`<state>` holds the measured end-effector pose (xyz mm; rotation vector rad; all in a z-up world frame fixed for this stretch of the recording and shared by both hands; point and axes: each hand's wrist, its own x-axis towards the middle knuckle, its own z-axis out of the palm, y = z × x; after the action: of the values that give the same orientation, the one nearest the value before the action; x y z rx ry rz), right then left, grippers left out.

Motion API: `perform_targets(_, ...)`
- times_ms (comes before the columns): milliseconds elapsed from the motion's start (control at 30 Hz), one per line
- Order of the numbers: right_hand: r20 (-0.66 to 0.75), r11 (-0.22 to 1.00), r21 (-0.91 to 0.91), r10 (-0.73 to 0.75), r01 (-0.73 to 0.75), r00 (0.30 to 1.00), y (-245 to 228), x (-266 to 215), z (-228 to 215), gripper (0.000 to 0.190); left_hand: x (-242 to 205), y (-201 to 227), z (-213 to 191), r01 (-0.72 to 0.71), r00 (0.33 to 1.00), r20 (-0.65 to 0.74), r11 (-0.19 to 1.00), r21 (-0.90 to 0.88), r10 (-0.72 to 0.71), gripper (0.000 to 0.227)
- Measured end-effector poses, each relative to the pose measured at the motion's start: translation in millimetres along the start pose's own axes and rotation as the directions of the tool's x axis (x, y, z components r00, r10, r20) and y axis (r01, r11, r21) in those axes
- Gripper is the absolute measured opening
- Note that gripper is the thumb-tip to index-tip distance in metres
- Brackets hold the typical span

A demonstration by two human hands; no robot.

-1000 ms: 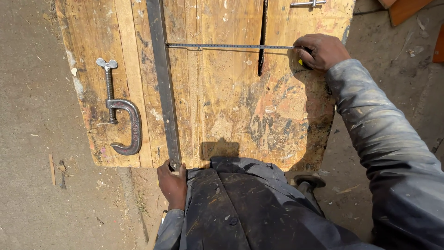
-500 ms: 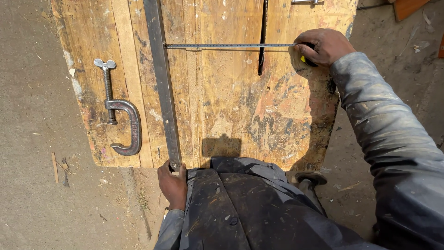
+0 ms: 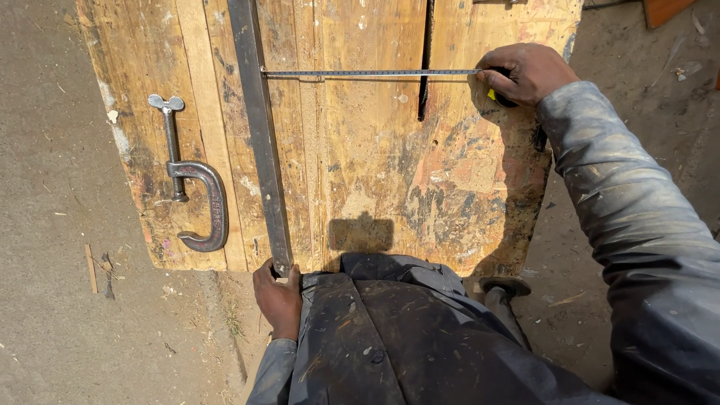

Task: Measuring and aligning a metal guide bar on a workbench using a tape measure

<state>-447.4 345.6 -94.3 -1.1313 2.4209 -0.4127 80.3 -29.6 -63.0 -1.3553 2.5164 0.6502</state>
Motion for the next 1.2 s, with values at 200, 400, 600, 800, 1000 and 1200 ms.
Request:
perform_targets(200, -0.012, 0.999, -0.028, -0.020, 0.020, 1.000, 4.4, 0.2, 3.4, 0.028, 0.6, -2.2, 5.4, -0.027, 0.999, -0.033, 0.999, 0.032, 0.028, 0.055)
perform_targets(400, -0.007, 1.000, -0.010, -0.024, 0.024, 1.000, 3.5, 0.1, 2.3, 0.026, 1.7, 6.4, 0.0, 0.009, 1.000, -0.009, 0.999, 0.053, -0.008, 0.058)
perform_targets(600, -0.021, 1.000, -0.008, -0.029, 0.029, 0.999, 4.1, -0.5, 2.8, 0.026, 3.1, 8.8, -1.5, -0.025, 1.000, 0.021, 0.997, 0.077, 0.023, 0.056)
perform_targets(800, -0.044, 0.995, -0.022, -0.094, 0.093, 0.995, 11.2, -1.4, 8.1, 0.027, 3.0, 12.0, -1.6, 0.004, 1.000, 0.025, 0.996, 0.093, -0.006, 0.059)
perform_targets(1000, -0.047, 0.995, -0.042, -0.094, 0.093, 0.994, 10.0, -0.7, 7.3, 0.023, 6.1, 11.6, -2.2, 0.012, 1.000, 0.026, 0.994, 0.107, -0.014, 0.060)
perform_targets(1200, -0.051, 0.995, -0.068, -0.083, 0.079, 0.995, 9.8, -1.8, 8.5, 0.023, 8.3, 7.7, -2.9, 0.054, 0.997, 0.043, 0.995, 0.087, -0.058, 0.061)
